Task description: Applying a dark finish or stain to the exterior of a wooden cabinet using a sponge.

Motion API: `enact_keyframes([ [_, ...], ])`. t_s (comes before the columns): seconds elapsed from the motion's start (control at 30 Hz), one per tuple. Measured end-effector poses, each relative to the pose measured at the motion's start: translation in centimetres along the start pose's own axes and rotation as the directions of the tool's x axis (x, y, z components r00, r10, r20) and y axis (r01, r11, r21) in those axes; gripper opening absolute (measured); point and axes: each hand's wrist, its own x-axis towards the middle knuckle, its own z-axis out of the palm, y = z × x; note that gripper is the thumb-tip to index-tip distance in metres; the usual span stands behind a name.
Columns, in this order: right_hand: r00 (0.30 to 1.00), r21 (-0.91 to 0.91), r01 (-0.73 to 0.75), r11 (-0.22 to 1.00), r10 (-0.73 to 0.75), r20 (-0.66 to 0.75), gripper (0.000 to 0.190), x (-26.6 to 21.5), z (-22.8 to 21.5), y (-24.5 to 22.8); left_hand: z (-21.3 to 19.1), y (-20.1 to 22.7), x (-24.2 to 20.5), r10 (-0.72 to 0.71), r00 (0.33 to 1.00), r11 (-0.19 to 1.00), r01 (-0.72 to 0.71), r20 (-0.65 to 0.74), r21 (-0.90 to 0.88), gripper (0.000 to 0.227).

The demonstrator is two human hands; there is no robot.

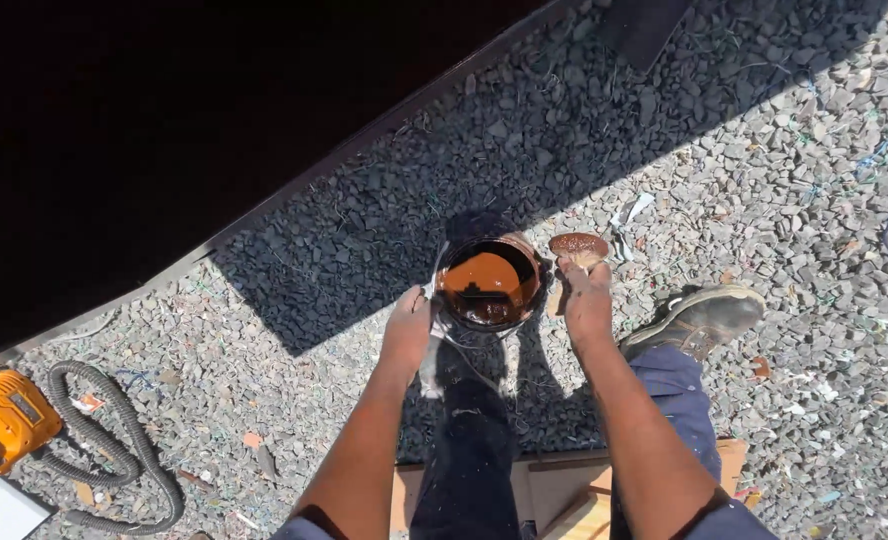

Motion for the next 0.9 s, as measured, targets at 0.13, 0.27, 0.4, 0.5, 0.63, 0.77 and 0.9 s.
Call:
enact_keyframes([
  [0.13,0.986,0.034,-0.155,0.987,0.153,0.059,0.055,0.1,2.4,-0.6,2.4,3.0,-1.4,-0.082,0.997,0.996,0.082,0.005,-0.024,0.066],
  [0.27,0.995,0.239,-0.032,0.970,0.008,0.101,0.035,-0.4,1.6,2.3,5.3,3.9,-3.8,-0.138,0.989,0.949,0.119,-0.045,-0.293,0.066],
  [0.4,0.990,0.215,0.058,0.975,-0.083,0.110,0.033,-5.1,-4.7,-5.0,7.1,2.7,-1.2,-0.229,0.966,0.967,0.240,-0.123,0.084,0.075],
  [0.5,0.992,0.223,0.065,0.973,-0.087,0.090,0.029,-3.4,-7.3,-4.5,9.7,8.5,-5.2,-0.055,0.998,0.996,0.051,-0.042,-0.078,0.079],
  [0.63,0.994,0.215,0.032,0.976,-0.053,0.092,0.038,-3.2,-13.3,-4.2,14.0,12.0,-9.0,0.001,0.999,0.994,-0.007,-0.051,-0.112,0.077],
  [0.77,0.996,0.164,-0.086,0.983,0.090,-0.015,0.041,0.8,-19.8,-0.7,20.6,15.8,-10.6,-0.025,0.999,0.994,0.029,0.038,-0.102,0.078],
  [0.9,0.974,0.121,-0.208,0.971,0.217,-0.063,0.043,0.5,-29.1,-6.2,28.4,20.9,-12.4,0.048,0.989,0.988,-0.026,0.138,-0.153,0.073],
])
